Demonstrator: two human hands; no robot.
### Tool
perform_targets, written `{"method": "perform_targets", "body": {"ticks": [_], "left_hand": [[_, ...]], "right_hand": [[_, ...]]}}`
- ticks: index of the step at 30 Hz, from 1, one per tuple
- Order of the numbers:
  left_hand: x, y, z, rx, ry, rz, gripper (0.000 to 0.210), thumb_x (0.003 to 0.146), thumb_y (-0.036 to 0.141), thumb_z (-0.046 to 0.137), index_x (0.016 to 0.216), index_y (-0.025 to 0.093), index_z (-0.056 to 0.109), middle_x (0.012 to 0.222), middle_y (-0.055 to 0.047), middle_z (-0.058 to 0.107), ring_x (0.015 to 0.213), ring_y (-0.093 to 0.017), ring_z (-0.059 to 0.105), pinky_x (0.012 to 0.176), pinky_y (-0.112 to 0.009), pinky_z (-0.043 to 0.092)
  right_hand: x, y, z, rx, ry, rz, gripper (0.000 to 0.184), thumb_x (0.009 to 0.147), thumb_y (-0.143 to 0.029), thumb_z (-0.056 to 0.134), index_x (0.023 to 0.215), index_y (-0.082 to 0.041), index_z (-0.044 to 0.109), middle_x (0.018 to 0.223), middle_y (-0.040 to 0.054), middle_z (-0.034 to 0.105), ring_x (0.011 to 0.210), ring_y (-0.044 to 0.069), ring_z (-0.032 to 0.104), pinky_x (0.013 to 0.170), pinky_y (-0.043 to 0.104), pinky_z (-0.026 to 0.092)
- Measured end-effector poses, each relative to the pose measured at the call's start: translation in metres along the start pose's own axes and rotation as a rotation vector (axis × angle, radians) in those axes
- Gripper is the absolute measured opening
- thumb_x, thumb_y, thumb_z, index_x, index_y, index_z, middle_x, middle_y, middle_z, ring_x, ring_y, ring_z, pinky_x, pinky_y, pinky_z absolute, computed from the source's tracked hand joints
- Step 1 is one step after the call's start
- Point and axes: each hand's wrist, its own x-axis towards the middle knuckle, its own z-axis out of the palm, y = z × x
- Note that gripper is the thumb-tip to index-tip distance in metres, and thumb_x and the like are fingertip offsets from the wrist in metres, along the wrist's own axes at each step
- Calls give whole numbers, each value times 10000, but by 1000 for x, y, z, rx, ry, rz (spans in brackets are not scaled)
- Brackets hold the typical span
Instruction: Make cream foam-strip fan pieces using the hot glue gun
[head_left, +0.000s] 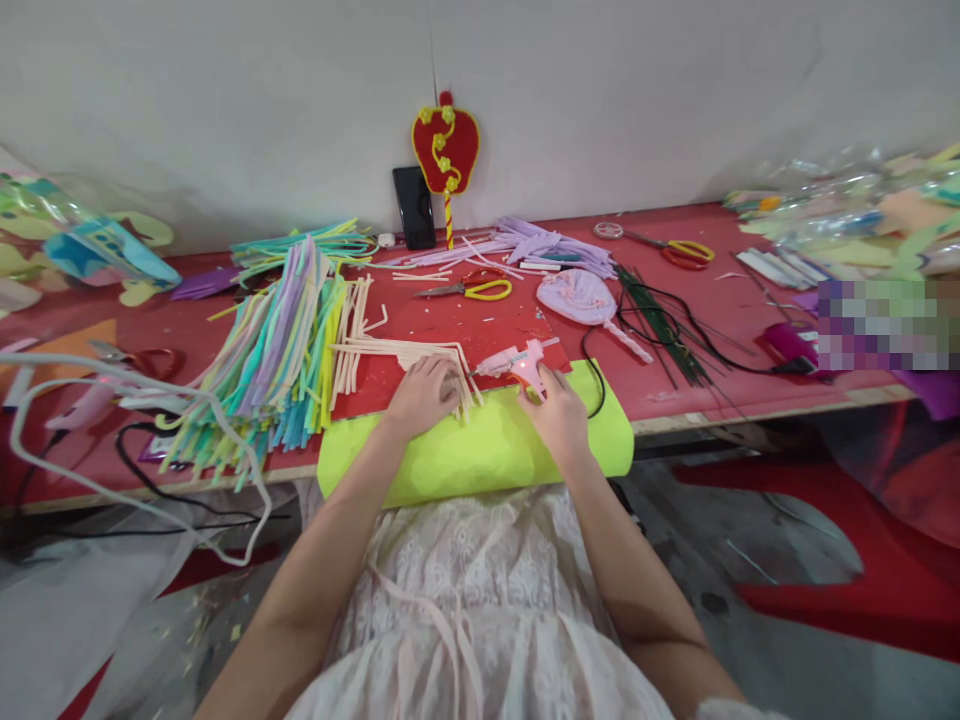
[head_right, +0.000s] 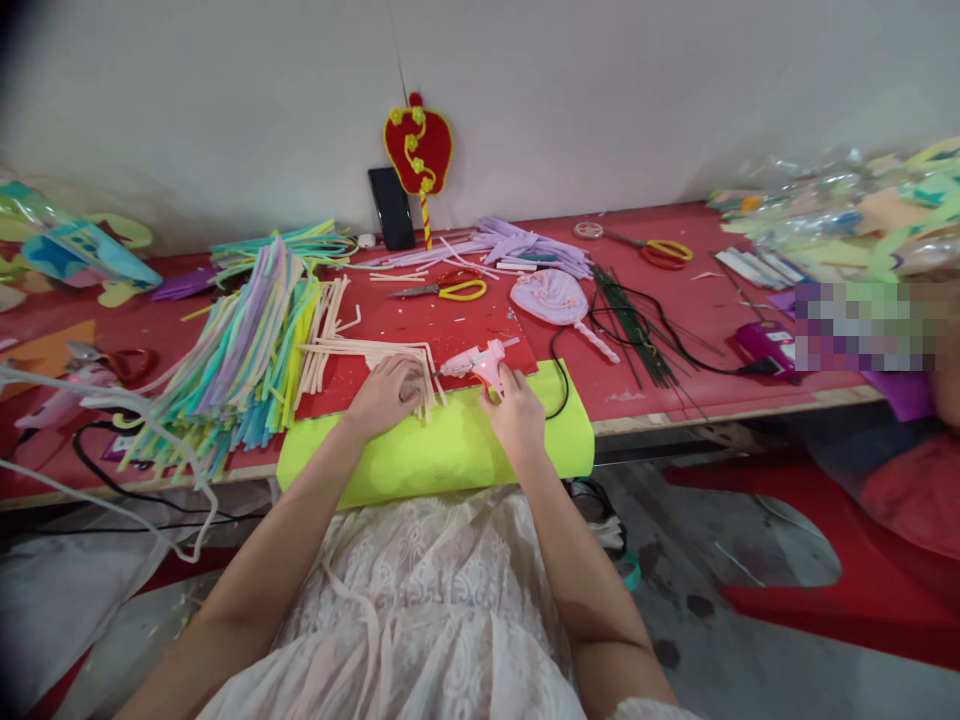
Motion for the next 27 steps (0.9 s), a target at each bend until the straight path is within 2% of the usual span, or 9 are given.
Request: {"method": "perform_targets", "body": {"ticks": [27], "left_hand": [[0,-3,1,-32,6,5,282,743,177,596,1018,204,541,1168,-72,569,1153,-260,486,1002,-414,398]], "right_hand": [[-9,5,-12,88,-53,-14,439,810,-307,560,1212,-132,589,1053,144,664,878,247,638,756,347,501]]}}
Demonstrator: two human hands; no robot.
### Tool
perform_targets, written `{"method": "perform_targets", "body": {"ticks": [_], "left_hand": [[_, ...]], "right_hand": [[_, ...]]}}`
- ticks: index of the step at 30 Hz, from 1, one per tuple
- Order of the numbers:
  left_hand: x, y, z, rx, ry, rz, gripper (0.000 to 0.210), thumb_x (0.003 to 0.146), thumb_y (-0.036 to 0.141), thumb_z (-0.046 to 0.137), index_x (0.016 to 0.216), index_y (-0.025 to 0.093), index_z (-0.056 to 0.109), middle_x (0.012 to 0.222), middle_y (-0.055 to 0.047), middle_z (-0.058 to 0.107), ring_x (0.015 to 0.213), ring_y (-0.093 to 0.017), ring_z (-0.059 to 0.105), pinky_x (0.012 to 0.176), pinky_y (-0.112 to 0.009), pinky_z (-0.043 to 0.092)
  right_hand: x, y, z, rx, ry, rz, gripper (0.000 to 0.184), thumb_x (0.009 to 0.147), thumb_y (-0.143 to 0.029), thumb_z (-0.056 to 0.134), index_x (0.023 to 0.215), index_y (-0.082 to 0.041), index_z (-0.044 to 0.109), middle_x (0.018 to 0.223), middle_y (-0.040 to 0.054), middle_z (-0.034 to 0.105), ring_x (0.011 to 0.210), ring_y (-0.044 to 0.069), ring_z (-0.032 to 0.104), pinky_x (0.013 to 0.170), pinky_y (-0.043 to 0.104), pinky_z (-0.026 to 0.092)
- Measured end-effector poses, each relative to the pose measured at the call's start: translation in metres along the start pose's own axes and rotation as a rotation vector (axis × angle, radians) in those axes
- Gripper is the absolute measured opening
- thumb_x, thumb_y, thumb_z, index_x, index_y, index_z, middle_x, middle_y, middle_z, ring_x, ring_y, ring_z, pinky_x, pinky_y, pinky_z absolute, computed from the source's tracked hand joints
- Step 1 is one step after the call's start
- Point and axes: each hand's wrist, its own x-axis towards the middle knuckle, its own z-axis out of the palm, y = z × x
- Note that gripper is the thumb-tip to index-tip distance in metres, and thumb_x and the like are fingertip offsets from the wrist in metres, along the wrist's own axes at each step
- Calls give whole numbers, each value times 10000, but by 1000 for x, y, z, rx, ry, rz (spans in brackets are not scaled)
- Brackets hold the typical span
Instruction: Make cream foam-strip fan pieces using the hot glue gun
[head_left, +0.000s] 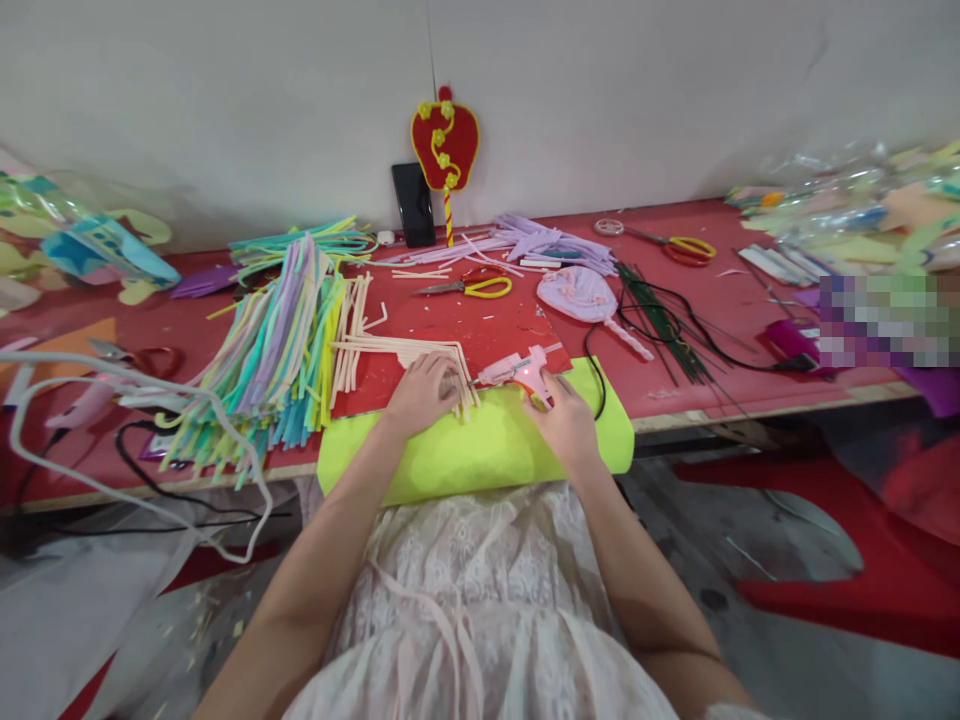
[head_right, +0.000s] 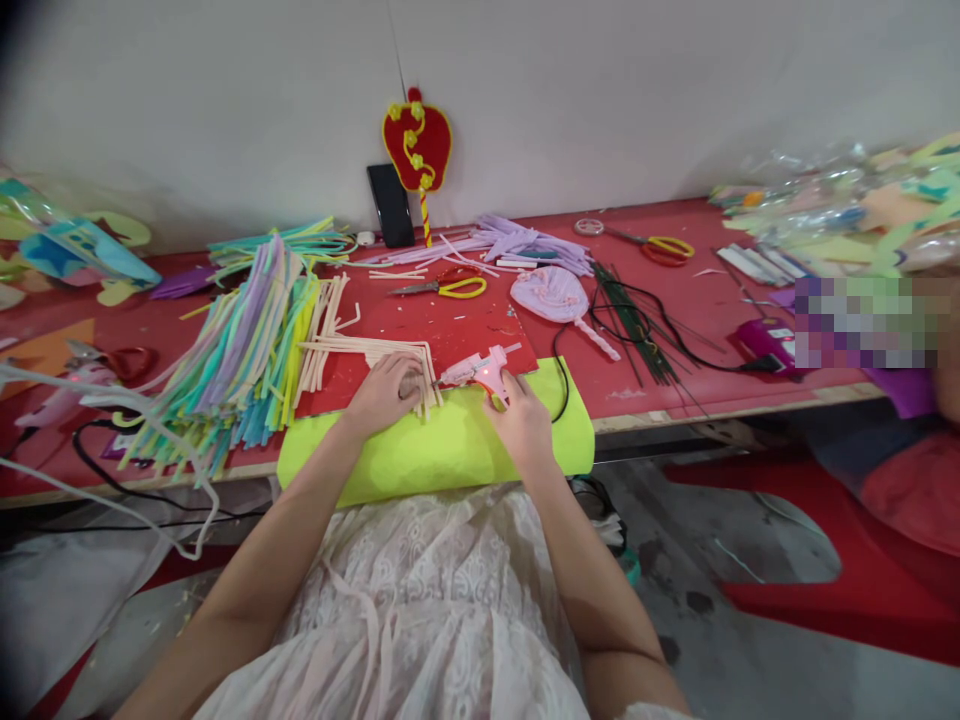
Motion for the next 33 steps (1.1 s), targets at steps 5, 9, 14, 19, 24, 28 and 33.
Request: {"method": "perform_targets", "body": {"ticks": [5,9,14,19,24,28,33], "left_hand": [[0,-1,0,-10,9,3,276,744,184,603,1012,206,541,1163,-69,573,1154,-258,486,1007,-413,393],[0,-2,0,-7,3,-2,273,747,191,607,1012,209,542,1170,-66,572,1156,-259,486,1001,-416,396],[0,-1,0,-2,-5,-7,270,751,185,604,1013,210,546,1162,-72,572,1155,-266,490,1003,-430,394],[0,-1,1,-13,-1,1,272,750,182,603,1015,208,543,1166,-72,568,1154,-262,486,1002,-427,393],[0,-1,0,-6,-2,4,269,752,180,595,1014,209,543,1164,-69,571,1151,-257,485,1002,-419,394],[1,0,-1,-10,-7,4,272,755,186,592,1021,206,542,1170,-72,570,1155,-257,483,999,-421,397],[1,0,-1,-12,-20,-14,278,750,181,591,1023,213,549,1173,-71,568,1162,-261,484,1006,-435,394]], "right_hand": [[-2,2,-3,13,-15,-11,423,816,-310,554,1198,-135,597,1030,136,666,852,243,636,740,348,497],[-3,2,-4,0,-21,-8,419,813,-306,552,1188,-126,601,1022,139,666,835,239,634,736,344,495],[-6,4,-5,-5,-16,-7,409,819,-321,544,1178,-136,608,989,132,662,831,238,629,734,342,494],[-7,5,-7,7,-43,-2,413,817,-322,544,1180,-137,606,983,130,657,841,239,626,744,343,495],[-8,7,-8,30,-57,3,416,807,-320,547,1175,-136,609,996,128,656,845,240,626,752,349,497],[-9,10,-7,21,-51,7,438,800,-332,548,1192,-144,602,986,126,658,848,248,625,749,356,499],[-12,12,-7,47,-50,7,422,793,-337,550,1169,-156,611,987,119,662,838,242,628,763,363,503]]}}
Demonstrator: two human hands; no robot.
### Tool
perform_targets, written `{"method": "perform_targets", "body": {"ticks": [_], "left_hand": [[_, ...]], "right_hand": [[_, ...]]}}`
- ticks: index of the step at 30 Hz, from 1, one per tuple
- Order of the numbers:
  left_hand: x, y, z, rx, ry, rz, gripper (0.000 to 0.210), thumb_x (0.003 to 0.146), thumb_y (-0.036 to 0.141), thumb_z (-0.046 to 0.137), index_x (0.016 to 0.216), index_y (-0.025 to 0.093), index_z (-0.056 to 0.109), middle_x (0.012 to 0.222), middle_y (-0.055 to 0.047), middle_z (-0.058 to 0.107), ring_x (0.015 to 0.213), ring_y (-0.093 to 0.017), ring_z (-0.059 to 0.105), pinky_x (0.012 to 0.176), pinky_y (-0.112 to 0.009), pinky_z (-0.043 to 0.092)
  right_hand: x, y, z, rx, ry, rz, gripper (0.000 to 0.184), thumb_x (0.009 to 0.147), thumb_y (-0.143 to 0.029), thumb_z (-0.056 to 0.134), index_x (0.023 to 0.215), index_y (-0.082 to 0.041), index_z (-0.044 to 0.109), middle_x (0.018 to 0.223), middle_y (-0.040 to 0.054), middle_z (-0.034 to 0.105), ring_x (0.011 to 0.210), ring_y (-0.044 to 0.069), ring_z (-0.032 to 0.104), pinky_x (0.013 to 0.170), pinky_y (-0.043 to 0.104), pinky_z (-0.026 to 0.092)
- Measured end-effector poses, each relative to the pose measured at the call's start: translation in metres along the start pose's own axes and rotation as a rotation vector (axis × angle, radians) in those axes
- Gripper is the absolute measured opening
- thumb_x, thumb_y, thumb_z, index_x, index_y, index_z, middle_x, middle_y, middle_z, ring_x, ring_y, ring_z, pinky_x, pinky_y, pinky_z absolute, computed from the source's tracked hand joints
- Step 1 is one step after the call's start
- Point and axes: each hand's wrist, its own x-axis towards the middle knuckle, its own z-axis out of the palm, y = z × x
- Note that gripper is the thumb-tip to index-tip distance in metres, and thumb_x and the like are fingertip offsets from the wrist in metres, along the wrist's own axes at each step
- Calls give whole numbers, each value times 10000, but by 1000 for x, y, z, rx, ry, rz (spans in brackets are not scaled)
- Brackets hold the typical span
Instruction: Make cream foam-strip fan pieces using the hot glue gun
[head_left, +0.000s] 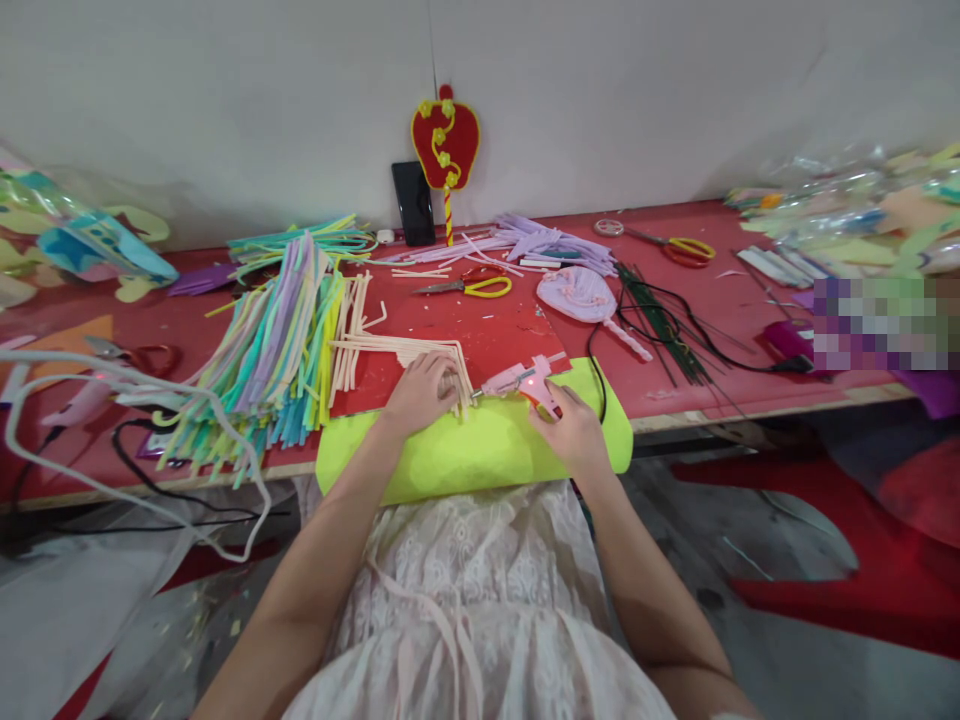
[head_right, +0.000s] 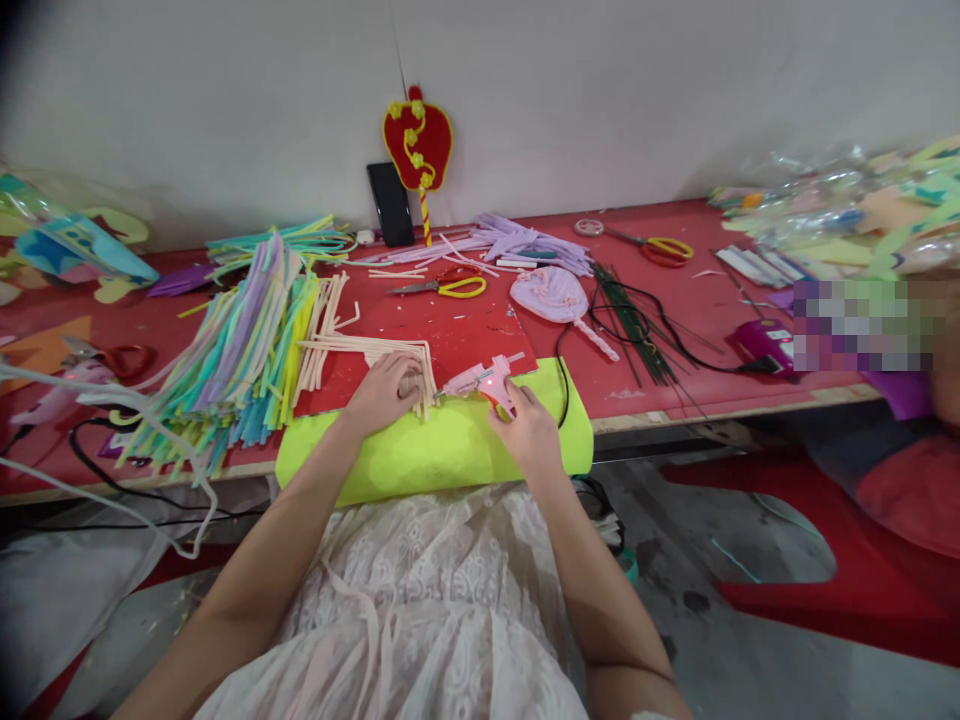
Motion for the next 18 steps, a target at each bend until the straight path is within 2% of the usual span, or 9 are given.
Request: {"method": "perform_targets", "body": {"ticks": [5,9,12,16,18], "left_hand": [[-1,-1,0,-14,12,16,275,752,183,594,1021,210,546,1176,-70,567,1164,-252,482,1011,-421,391],[0,0,0,-15,7,5,279,754,183,593,1027,209,545,1172,-72,569,1169,-255,482,1018,-421,386],[0,0,0,-13,4,1,282,754,183,591,1031,205,546,1175,-74,568,1168,-258,483,1018,-426,385],[-1,-1,1,-12,3,3,273,759,194,592,1029,205,548,1176,-74,568,1164,-254,484,1012,-422,391],[-1,-1,1,-11,2,0,273,759,193,593,1028,208,547,1176,-71,568,1162,-254,485,1012,-420,392]], "right_hand": [[8,8,-8,52,64,25,434,781,-385,590,1151,-157,600,1037,124,667,886,245,629,824,376,492],[33,19,-18,12,203,198,553,775,-510,591,1187,-144,547,880,113,672,740,243,614,749,399,481],[58,27,-18,-27,260,316,574,752,-546,601,1155,-144,532,833,102,652,723,248,601,717,397,465],[86,38,-5,-131,341,325,487,744,-507,620,1062,-145,551,1022,159,611,922,284,578,793,418,450],[93,43,2,-158,342,309,455,746,-485,630,1029,-135,565,1064,178,589,994,299,551,833,430,440]]}}
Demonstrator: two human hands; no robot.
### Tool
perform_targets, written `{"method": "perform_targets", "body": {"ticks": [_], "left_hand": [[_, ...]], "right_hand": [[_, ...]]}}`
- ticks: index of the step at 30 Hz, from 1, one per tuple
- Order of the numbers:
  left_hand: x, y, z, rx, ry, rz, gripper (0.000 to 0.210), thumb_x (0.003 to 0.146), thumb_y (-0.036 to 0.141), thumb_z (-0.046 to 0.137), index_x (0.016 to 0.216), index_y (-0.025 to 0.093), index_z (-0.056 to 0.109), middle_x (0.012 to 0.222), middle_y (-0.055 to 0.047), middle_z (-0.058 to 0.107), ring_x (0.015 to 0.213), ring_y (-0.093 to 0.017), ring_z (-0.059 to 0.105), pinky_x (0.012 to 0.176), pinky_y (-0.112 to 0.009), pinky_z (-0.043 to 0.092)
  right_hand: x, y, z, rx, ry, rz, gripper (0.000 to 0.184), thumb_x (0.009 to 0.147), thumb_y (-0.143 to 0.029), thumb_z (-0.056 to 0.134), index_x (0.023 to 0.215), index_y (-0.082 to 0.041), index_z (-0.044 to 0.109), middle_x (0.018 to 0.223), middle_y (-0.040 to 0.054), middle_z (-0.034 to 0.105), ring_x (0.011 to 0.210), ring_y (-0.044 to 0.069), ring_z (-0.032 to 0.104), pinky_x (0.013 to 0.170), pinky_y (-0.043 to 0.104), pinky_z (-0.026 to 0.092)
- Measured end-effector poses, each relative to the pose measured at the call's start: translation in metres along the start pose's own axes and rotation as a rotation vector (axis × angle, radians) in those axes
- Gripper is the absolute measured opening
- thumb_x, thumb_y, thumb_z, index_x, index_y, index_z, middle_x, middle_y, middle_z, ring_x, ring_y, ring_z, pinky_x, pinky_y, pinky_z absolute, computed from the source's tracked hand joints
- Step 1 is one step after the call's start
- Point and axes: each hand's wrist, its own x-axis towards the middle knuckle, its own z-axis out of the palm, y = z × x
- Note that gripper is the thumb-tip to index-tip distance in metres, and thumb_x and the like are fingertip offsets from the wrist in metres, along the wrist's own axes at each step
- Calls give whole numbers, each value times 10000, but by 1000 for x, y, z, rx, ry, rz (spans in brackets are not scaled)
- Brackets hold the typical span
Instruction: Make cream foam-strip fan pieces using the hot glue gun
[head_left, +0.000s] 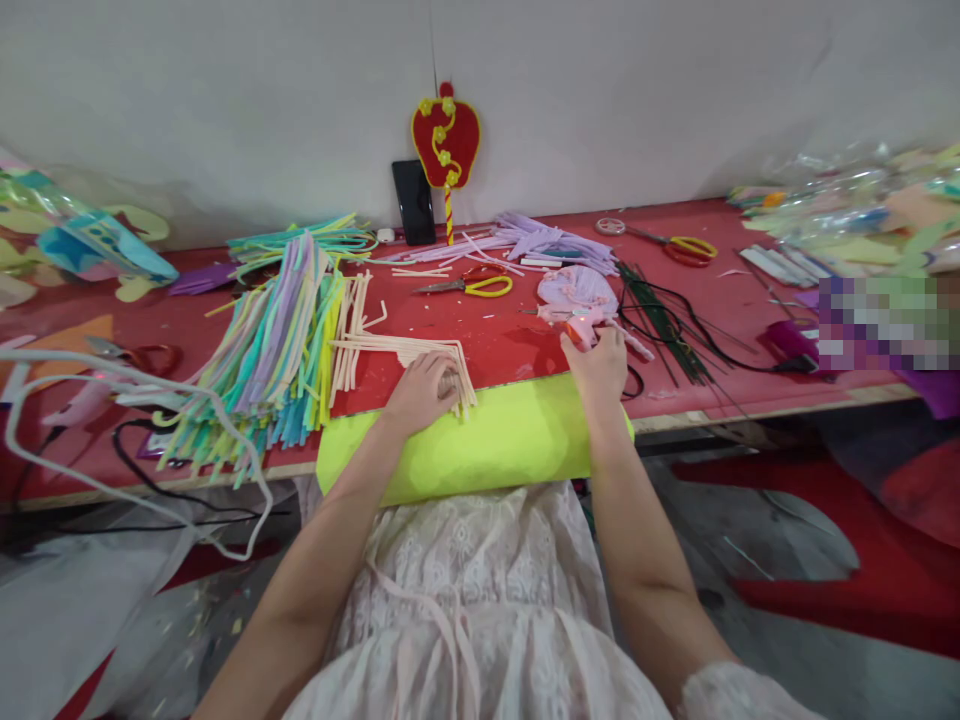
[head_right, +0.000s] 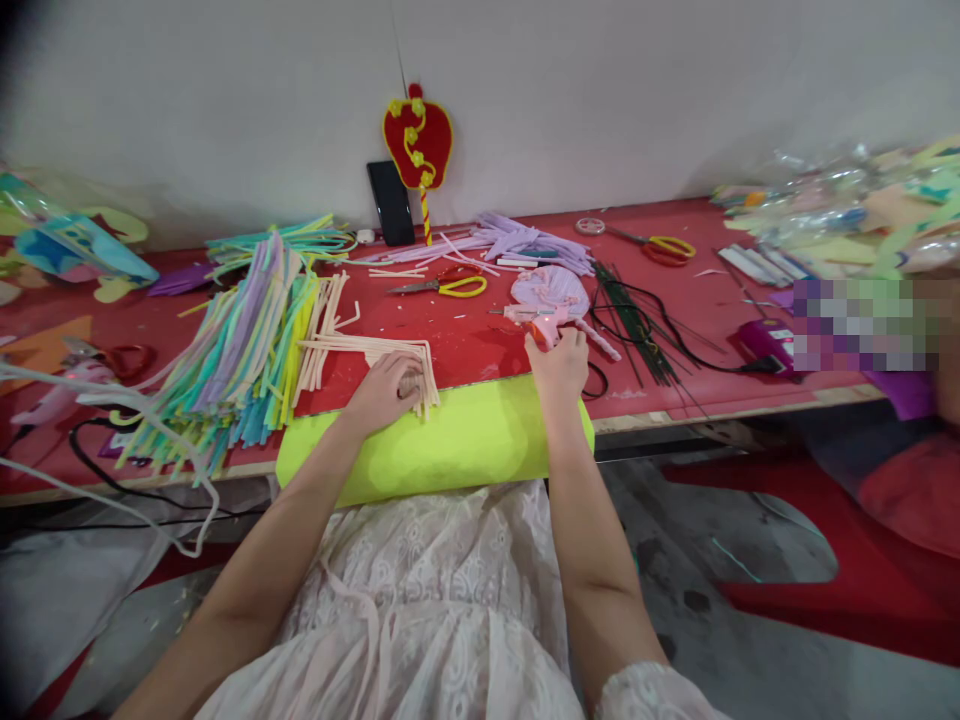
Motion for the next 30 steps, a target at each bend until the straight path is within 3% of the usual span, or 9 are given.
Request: {"method": "perform_targets", "body": {"ticks": [5,8,12,15,19,30], "left_hand": [[0,-1,1,-6,11,11,280,758,187,591,1033,207,542,1167,-69,571,1158,-246,486,1018,-413,391],[-1,-2,2,1,28,8,297,766,203,595,1058,202,542,1173,-75,569,1172,-246,479,1036,-418,378],[-1,-3,3,23,52,1,379,805,285,592,1166,200,516,1246,-88,541,1215,-256,457,1055,-430,360],[-2,-3,2,39,59,-3,418,830,331,574,1217,194,498,1278,-97,526,1237,-260,445,1067,-431,351],[-2,-2,2,49,46,-10,434,850,358,550,1245,191,491,1300,-100,517,1247,-260,444,1076,-428,345],[-1,-3,1,46,34,-20,444,837,333,557,1252,188,495,1306,-101,519,1247,-263,445,1074,-430,349]], "right_hand": [[-5,-4,-3,-47,42,-30,516,789,-566,579,1032,-111,583,1109,229,545,1073,360,486,881,522,385],[-23,-21,-13,58,75,-127,405,886,-509,462,1043,-158,589,1107,188,555,1071,319,493,895,495,386],[-63,-48,-14,346,-259,-307,255,923,-348,426,959,-183,617,895,80,629,822,191,584,802,338,463],[-92,-63,-10,373,-454,-336,220,896,-321,488,849,-179,650,811,60,621,726,163,587,744,298,477],[-106,-70,-9,343,-507,-340,170,865,-299,556,820,-187,675,818,50,611,760,163,591,761,295,479],[-100,-70,-4,349,-618,-322,101,777,-264,666,838,-191,698,779,19,614,733,146,596,738,284,477]]}}
